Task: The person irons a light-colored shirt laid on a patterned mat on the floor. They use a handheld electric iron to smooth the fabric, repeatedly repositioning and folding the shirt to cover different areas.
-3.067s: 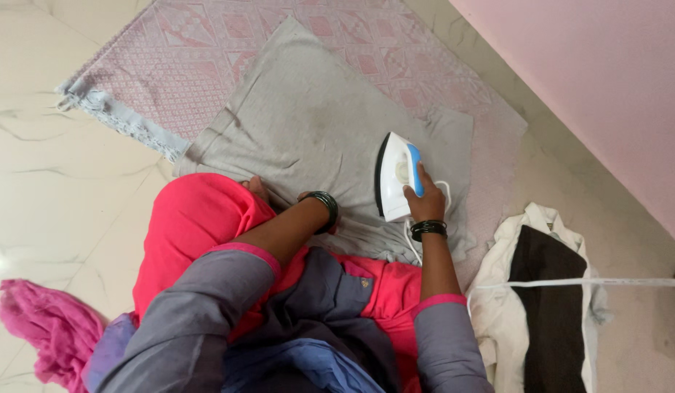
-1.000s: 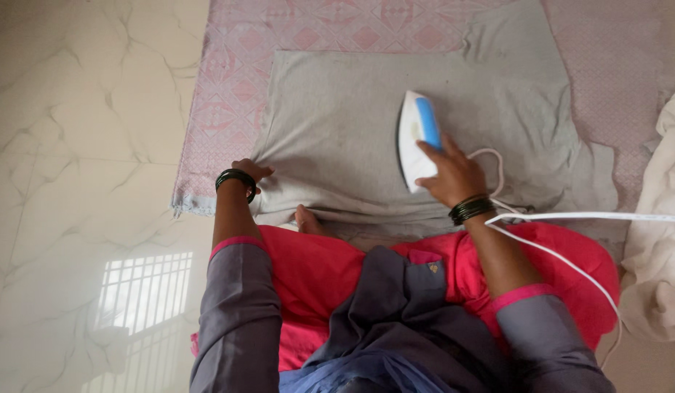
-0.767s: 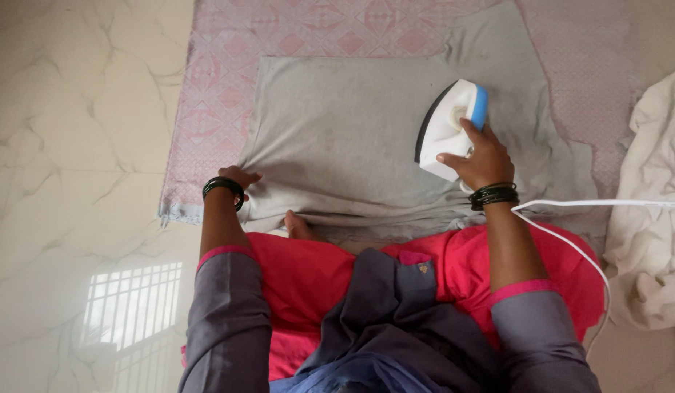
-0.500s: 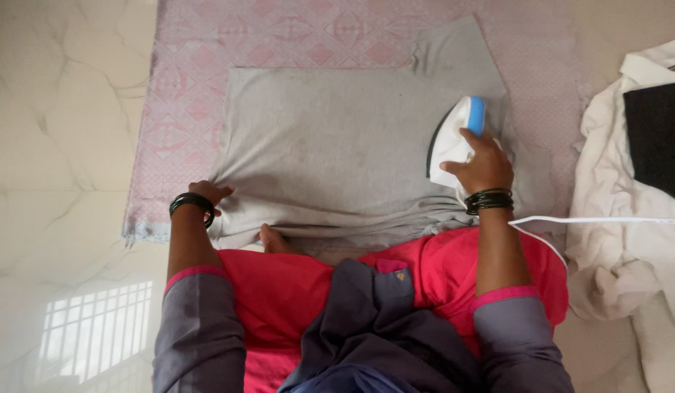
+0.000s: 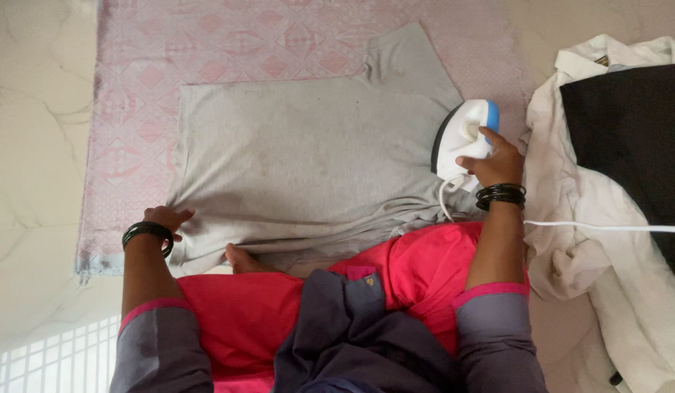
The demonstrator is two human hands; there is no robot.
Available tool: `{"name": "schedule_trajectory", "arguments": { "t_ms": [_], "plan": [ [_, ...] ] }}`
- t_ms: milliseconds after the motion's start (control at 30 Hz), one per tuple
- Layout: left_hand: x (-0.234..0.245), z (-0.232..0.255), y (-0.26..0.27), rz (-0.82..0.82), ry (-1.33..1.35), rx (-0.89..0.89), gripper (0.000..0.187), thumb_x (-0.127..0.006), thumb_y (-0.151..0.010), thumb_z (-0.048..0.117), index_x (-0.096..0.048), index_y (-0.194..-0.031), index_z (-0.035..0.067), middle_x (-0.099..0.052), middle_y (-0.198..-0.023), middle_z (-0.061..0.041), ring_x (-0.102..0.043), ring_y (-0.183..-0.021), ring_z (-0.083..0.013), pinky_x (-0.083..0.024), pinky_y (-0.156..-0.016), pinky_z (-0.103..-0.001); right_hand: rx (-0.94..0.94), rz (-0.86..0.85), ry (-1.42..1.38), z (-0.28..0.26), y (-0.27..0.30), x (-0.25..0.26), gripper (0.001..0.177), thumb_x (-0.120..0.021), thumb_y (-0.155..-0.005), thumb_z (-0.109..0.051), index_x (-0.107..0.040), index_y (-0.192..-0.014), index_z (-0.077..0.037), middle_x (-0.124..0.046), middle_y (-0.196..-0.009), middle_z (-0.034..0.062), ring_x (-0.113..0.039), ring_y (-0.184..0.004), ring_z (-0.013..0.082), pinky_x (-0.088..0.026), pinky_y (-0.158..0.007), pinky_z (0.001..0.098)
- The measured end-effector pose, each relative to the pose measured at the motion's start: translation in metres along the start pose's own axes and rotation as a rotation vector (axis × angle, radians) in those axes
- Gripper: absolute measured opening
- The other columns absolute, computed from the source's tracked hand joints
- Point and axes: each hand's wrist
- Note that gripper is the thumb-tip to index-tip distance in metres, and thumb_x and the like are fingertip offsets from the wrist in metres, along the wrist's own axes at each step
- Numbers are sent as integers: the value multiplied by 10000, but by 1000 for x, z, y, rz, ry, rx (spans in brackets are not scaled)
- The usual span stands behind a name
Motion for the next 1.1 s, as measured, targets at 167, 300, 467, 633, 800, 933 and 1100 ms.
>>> {"name": "schedule_trajectory", "arguments": {
  "t_ms": [167, 300, 467, 633, 800, 933, 1100],
  "plan": [
    [0, -3, -6, -22, 24, -9, 740, -683, -892, 586, -690, -1223, -75, -776, -891, -183, -759, -674, -247, -545, -523, -426, -100, 51, -311, 14, -6, 12, 757, -855, -619, 47, -677, -1342, -90, -608, -1392, 141, -737, -982, 202, -656, -619, 305],
    [-2, -1, -8, 4, -4, -13, 787, -693, -907, 608, -685, -1204, -120, -750, -910, -196, -763, -671, -256, -541, -507, -422, -117, -16, -14, 18, -6, 22, 859, -842, -600, -1, -620, -1417, -141, -611, -1429, 130, -700, -1108, 303, -601, -836, 421],
    [2, -2, -6, -24, -4, -3, 758, -664, -917, 593, -703, -1195, -111, -779, -962, -251, -756, -674, -242, -490, -478, -428, -112, -142, 517, 12, -9, -3, 1093, -737, -700, -135, -164, -1629, -196, -500, -1459, 184, -548, -1252, 419, -420, -975, 596],
    [1, 2, -14, -1, -62, 0, 785, -679, -905, 599, -695, -1253, -104, -749, -1050, -238, -766, -697, -262, -515, -513, -444, -85, -111, 536, 13, -17, -24, 878, -721, -848, -319, -269, -1595, -225, -583, -1403, 185, -611, -1216, 409, -484, -954, 575],
    [-3, -6, -23, -3, -24, -15, 840, -698, -911, 587, -633, -1298, -155, -760, -1078, -264, -785, -733, -282, -568, -606, -455, -138, 3, 366, 19, -26, -25, 636, -732, -872, -369, -536, -1449, -187, -695, -1272, 162, -661, -1156, 393, -520, -960, 527],
    [-3, -10, -26, -22, -5, 0, 824, -696, -907, 570, -628, -1321, -139, -775, -1127, -272, -784, -768, -290, -584, -671, -501, 9, 296, 109, 24, -23, -12, 652, -838, -845, -348, -598, -1424, -170, -724, -1260, 144, -702, -1115, 325, -557, -945, 442],
    [-4, -11, -24, -25, 34, -9, 793, -706, -896, 560, -623, -1355, -82, -736, -1203, -236, -798, -827, -300, -563, -760, -507, 399, 852, -756, 35, -24, 20, 727, -817, -963, -152, -376, -1527, -30, -535, -1463, 100, -662, -1158, 220, -623, -885, 361]
  ]
}}
Point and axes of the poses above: each hand's wrist, its own y-axis away from the middle knuckle, its own x-axis out of the back of the hand, z = x × y
